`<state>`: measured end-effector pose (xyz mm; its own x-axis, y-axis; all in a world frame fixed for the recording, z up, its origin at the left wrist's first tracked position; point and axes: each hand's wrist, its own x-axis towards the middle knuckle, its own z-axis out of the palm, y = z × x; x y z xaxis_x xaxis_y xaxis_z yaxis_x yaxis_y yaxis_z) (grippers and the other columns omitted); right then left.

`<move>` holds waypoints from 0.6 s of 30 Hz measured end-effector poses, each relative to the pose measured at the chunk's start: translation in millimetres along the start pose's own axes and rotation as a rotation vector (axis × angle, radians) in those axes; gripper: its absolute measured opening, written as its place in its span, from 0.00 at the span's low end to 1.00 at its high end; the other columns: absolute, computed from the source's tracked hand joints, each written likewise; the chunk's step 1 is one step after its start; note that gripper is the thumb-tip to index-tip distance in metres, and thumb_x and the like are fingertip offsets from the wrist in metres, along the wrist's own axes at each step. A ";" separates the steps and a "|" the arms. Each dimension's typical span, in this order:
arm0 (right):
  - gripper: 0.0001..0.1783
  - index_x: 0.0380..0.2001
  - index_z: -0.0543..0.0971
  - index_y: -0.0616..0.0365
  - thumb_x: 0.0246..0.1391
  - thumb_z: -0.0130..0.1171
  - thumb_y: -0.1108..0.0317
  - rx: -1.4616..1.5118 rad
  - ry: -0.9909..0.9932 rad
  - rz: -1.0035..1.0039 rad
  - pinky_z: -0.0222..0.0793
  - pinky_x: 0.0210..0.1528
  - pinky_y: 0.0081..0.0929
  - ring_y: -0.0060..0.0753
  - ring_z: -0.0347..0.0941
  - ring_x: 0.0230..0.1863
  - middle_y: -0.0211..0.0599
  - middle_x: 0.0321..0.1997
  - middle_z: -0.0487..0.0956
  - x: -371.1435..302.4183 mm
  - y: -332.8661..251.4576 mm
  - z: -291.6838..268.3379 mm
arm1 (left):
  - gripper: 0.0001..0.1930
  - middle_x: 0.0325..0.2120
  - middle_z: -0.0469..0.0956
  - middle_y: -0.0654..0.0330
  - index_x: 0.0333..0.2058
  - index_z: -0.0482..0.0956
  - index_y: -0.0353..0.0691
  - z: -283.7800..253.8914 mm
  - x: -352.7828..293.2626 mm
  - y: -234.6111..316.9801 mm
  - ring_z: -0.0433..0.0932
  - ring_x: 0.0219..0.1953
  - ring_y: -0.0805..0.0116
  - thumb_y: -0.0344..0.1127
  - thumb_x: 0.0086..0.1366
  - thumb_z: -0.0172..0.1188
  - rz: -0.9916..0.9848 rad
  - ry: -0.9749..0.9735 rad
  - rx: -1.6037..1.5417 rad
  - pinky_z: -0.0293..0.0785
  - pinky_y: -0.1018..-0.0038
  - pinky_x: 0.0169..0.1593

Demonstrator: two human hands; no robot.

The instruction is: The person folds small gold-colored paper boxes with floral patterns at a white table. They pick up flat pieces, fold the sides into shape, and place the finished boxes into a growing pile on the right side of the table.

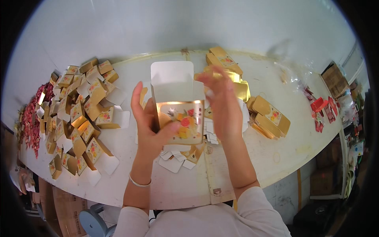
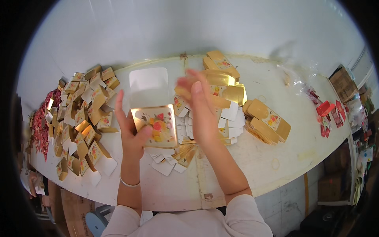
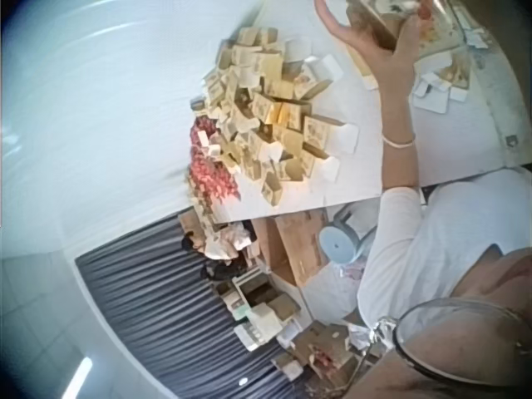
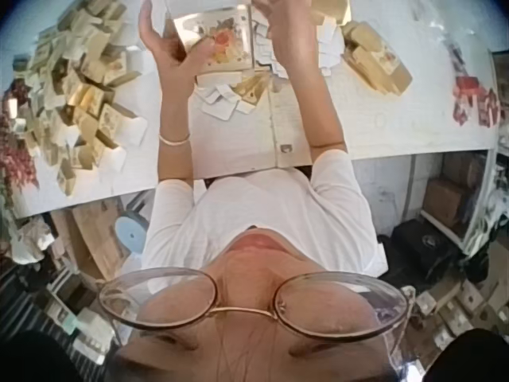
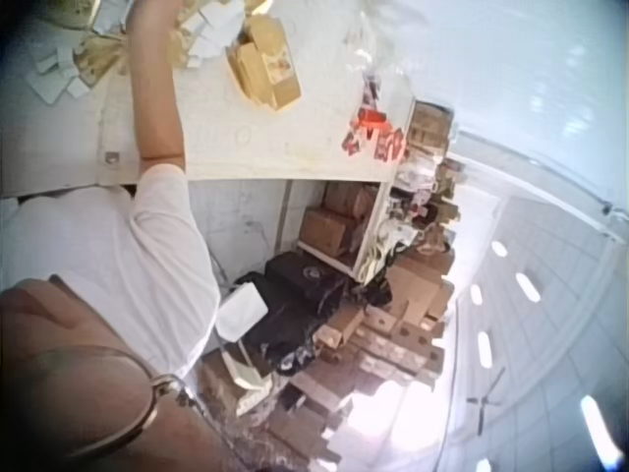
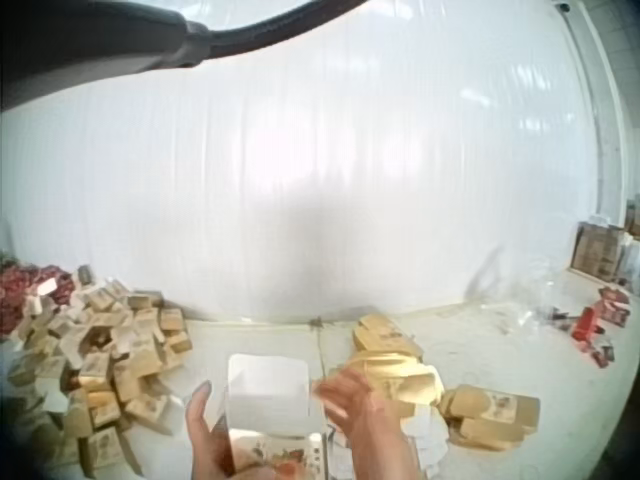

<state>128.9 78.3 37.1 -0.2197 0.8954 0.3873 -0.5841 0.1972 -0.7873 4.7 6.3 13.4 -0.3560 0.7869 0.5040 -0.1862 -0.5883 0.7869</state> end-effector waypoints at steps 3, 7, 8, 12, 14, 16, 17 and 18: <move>0.21 0.50 0.66 0.59 0.57 0.44 0.58 0.350 -0.012 0.563 0.62 0.51 0.28 0.27 0.66 0.49 0.36 0.48 0.70 -7.5 -0.6 9.5 | 0.33 0.46 0.62 0.54 0.54 0.52 0.40 -12.4 -1.9 -21.0 0.65 0.48 0.68 0.25 0.52 0.60 0.388 -0.152 0.407 0.65 0.72 0.48; 0.19 0.49 0.67 0.60 0.53 0.45 0.70 0.361 -0.173 0.609 0.66 0.47 0.25 0.27 0.69 0.46 0.35 0.47 0.71 -4.5 2.6 3.6 | 0.23 0.41 0.65 0.59 0.46 0.60 0.39 -22.7 -1.8 -9.3 0.67 0.43 0.72 0.27 0.53 0.59 0.088 -0.179 0.292 0.66 0.77 0.45; 0.19 0.49 0.67 0.60 0.51 0.44 0.73 0.317 -0.168 0.585 0.66 0.47 0.24 0.27 0.69 0.45 0.36 0.47 0.71 -7.1 8.3 3.1 | 0.19 0.39 0.66 0.59 0.43 0.61 0.38 -26.8 -2.7 -7.8 0.67 0.42 0.73 0.27 0.54 0.59 0.041 -0.191 0.339 0.66 0.78 0.44; 0.20 0.43 0.72 0.63 0.45 0.41 0.81 0.195 -0.151 0.523 0.64 0.48 0.25 0.29 0.68 0.47 0.38 0.48 0.71 -10.9 12.9 5.0 | 0.11 0.38 0.69 0.60 0.33 0.61 0.38 -30.8 -3.0 0.2 0.67 0.38 0.76 0.28 0.56 0.56 -0.174 -0.202 0.456 0.66 0.82 0.40; 0.18 0.39 0.75 0.65 0.44 0.41 0.82 0.210 -0.237 0.402 0.64 0.49 0.26 0.31 0.68 0.48 0.40 0.49 0.71 -10.5 13.6 8.8 | 0.13 0.41 0.68 0.58 0.35 0.59 0.39 -27.4 1.0 2.9 0.68 0.38 0.75 0.26 0.57 0.56 -0.085 -0.201 0.290 0.67 0.82 0.39; 0.17 0.36 0.77 0.66 0.46 0.41 0.81 0.201 -0.355 0.269 0.64 0.50 0.27 0.33 0.68 0.49 0.42 0.49 0.71 -8.7 14.4 8.3 | 0.15 0.43 0.68 0.55 0.37 0.57 0.40 -23.4 1.0 3.4 0.69 0.39 0.73 0.25 0.56 0.56 -0.026 -0.173 0.158 0.69 0.80 0.39; 0.16 0.35 0.77 0.66 0.48 0.41 0.80 0.185 -0.430 0.194 0.64 0.50 0.27 0.33 0.68 0.49 0.43 0.49 0.71 -6.3 14.7 3.8 | 0.17 0.44 0.68 0.54 0.39 0.56 0.41 -21.8 0.4 3.4 0.70 0.40 0.71 0.24 0.56 0.56 -0.011 -0.148 0.111 0.70 0.79 0.40; 0.15 0.34 0.78 0.67 0.49 0.41 0.79 0.169 -0.503 0.119 0.64 0.50 0.28 0.34 0.68 0.49 0.43 0.49 0.71 -4.9 14.8 1.0 | 0.19 0.44 0.67 0.52 0.40 0.55 0.42 -20.5 0.0 3.7 0.70 0.41 0.70 0.24 0.56 0.56 0.005 -0.123 0.063 0.70 0.78 0.40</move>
<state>120.6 76.4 24.1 -0.6145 0.5977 0.5149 -0.6410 0.0023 -0.7676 -14.7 0.3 9.1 -0.2407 0.8032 0.5450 -0.1255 -0.5825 0.8031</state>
